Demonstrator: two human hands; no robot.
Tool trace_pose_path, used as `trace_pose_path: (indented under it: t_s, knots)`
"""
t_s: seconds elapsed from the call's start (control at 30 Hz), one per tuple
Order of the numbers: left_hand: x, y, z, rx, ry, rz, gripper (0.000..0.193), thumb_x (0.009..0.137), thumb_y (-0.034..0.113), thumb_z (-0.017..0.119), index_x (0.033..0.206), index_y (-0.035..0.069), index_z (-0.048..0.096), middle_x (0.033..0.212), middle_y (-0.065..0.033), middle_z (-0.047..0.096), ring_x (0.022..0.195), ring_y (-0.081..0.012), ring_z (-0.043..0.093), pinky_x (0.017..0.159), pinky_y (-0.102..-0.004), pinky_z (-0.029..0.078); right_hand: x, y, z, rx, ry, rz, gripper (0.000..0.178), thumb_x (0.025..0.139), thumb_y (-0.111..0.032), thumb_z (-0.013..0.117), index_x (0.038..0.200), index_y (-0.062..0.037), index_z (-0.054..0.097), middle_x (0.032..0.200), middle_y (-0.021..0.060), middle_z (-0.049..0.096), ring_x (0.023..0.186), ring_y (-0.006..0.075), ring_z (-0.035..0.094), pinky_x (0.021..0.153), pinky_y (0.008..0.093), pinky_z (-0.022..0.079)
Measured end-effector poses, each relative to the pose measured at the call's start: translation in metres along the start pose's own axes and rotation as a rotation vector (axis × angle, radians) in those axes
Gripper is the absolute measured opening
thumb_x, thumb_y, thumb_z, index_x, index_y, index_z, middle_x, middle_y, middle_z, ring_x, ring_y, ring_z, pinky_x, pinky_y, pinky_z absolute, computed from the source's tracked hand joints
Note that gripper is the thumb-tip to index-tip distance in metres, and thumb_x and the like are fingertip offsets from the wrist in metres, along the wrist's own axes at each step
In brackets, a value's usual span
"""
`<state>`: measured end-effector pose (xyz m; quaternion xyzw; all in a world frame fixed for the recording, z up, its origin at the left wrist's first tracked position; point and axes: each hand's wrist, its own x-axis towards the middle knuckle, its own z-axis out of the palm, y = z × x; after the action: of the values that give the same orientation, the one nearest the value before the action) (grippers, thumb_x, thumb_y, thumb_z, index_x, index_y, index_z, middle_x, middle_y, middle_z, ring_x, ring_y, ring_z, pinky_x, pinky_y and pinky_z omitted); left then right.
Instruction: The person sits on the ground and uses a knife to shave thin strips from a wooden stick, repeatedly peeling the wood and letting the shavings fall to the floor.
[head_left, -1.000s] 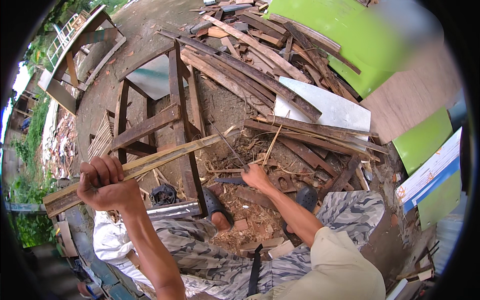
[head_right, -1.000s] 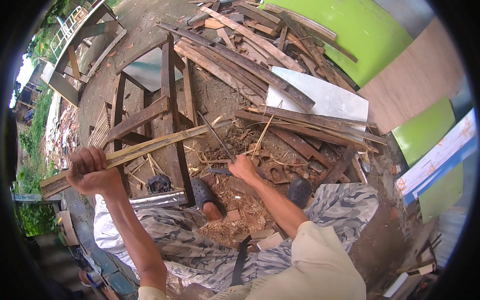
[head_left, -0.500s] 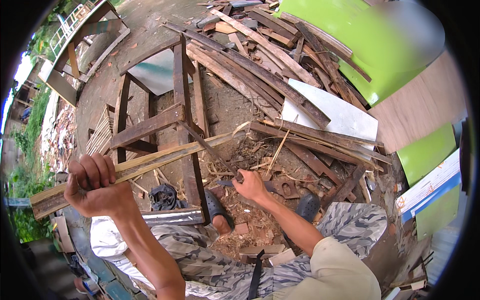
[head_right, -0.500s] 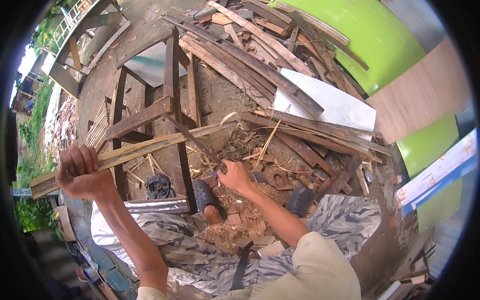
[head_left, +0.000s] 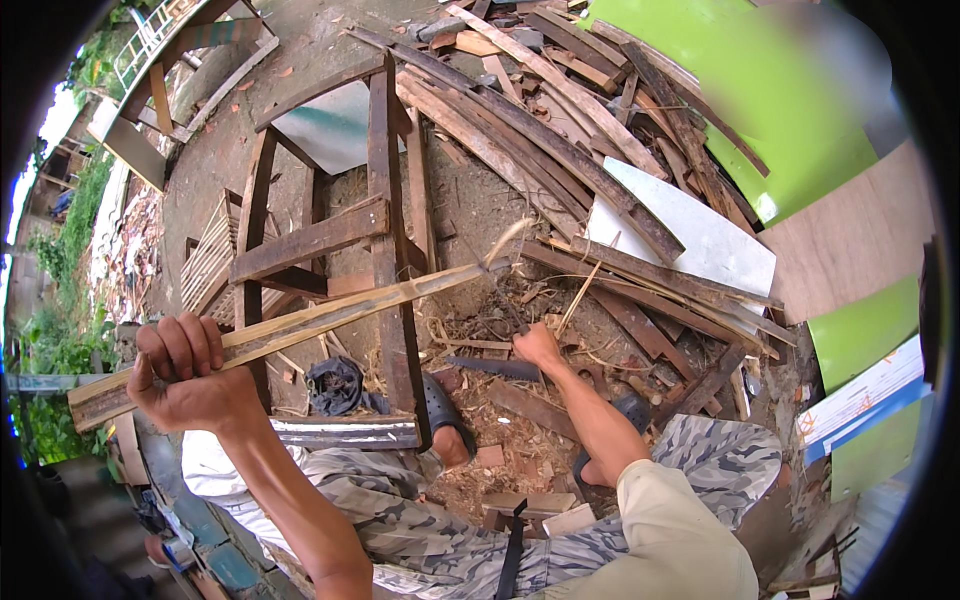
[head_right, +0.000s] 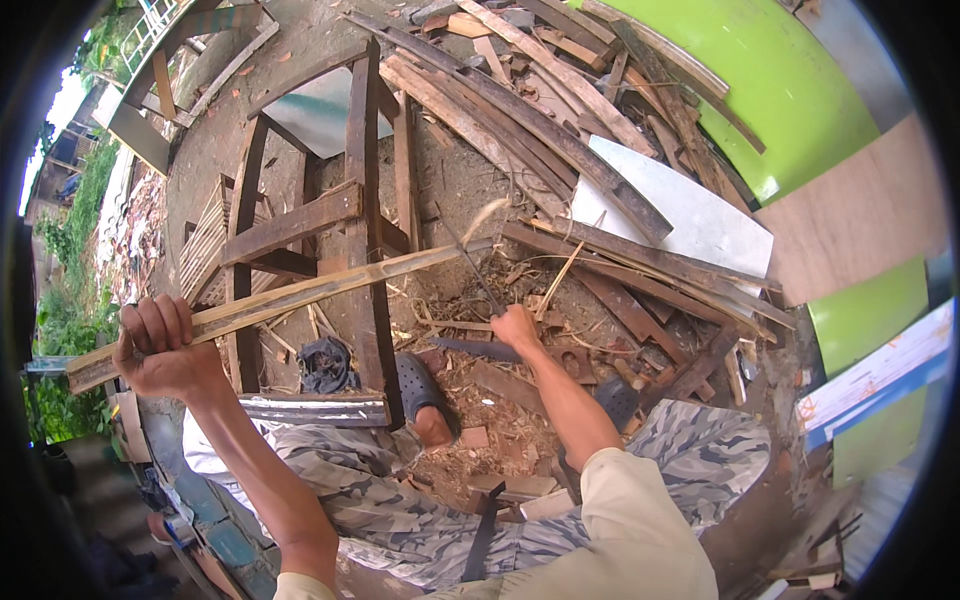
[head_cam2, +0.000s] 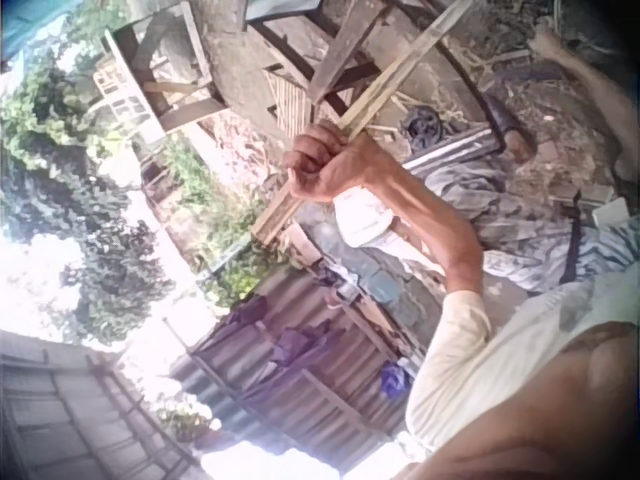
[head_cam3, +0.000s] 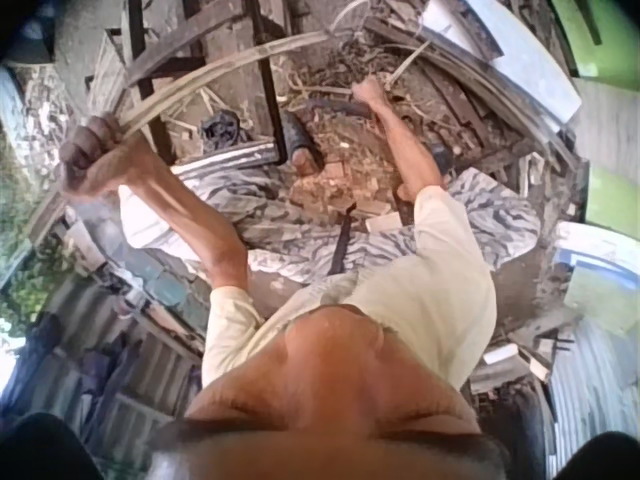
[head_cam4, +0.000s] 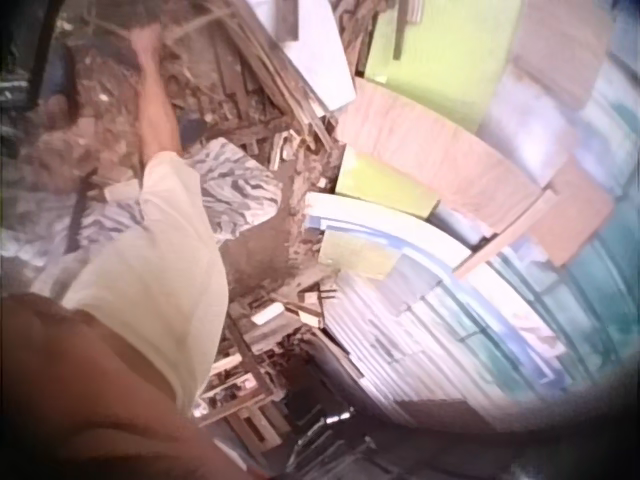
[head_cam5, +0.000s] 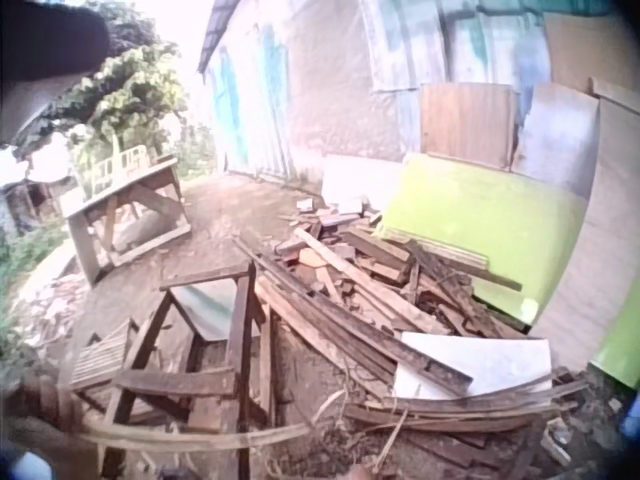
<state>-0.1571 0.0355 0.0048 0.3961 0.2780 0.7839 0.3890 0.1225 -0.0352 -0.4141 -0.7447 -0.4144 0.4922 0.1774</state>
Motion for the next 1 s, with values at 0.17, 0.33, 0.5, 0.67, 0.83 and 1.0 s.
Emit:
trace_pose_path:
  t_s: [0.17,0.33,0.5,0.67,0.83,1.0]
  knots:
    - [0.003,0.005,-0.020,0.054,0.066,0.034,0.032,0.086,0.030,0.048,0.064,0.018,0.027,0.054,0.0043,0.022,0.045,-0.0077,0.018,0.039,-0.0243,0.017,-0.072,-0.066,0.012,-0.051,0.058,-0.262,0.025,0.082,-0.024,0.063,0.078,0.0001,0.064,0.061,0.0195,0.062,0.058,0.0358,0.064,0.059,0.0467,0.049]
    - [-0.001,-0.005,-0.007,0.056,0.090,-0.001,0.032,0.085,0.030,0.045,0.063,0.018,0.026,0.054,0.0035,0.023,0.045,-0.0090,0.019,0.040,-0.0256,0.017,0.011,0.007,-0.007,-0.155,0.053,0.148,0.030,0.078,-0.023,0.064,0.091,0.0028,0.072,0.084,0.0261,0.070,0.082,0.0388,0.070,0.074,0.0458,0.055]
    - [0.002,0.006,-0.014,0.063,0.111,0.021,0.030,0.087,0.030,0.042,0.063,0.018,0.027,0.054,0.0030,0.023,0.046,-0.0092,0.019,0.041,-0.0265,0.016,-0.006,-0.025,-0.004,-0.188,0.011,0.112,0.031,0.077,-0.020,0.062,0.089,0.0064,0.071,0.089,0.0271,0.070,0.087,0.0410,0.069,0.076,0.0464,0.054]
    - [-0.015,0.058,0.007,0.081,0.118,0.109,0.036,0.094,0.033,0.044,0.065,0.017,0.030,0.053,0.0038,0.024,0.043,-0.0077,0.020,0.038,-0.0250,0.018,-0.056,-0.027,-0.015,-0.235,-0.001,0.019,0.031,0.074,-0.019,0.062,0.087,0.0085,0.070,0.086,0.0305,0.068,0.083,0.0396,0.070,0.074,0.0472,0.053]
    - [-0.038,0.129,-0.003,0.052,-0.045,0.077,0.041,0.094,0.050,0.049,0.082,0.011,0.044,0.065,0.0006,0.036,0.050,-0.0085,0.029,0.042,-0.0228,0.023,-0.148,-0.013,-0.001,-0.142,-0.074,0.040,0.033,0.076,-0.022,0.063,0.089,0.0080,0.069,0.090,0.0314,0.068,0.090,0.0430,0.068,0.079,0.0482,0.052]
    - [-0.083,0.114,0.000,0.182,0.017,0.119,0.086,0.089,0.074,0.045,0.130,-0.002,0.043,0.097,-0.0111,0.051,0.070,-0.0159,0.048,0.057,-0.0258,0.039,-0.200,0.033,0.025,-0.139,-0.072,0.101,0.033,0.078,-0.028,0.064,0.089,0.0023,0.070,0.082,0.0269,0.069,0.084,0.0404,0.069,0.075,0.0465,0.053]
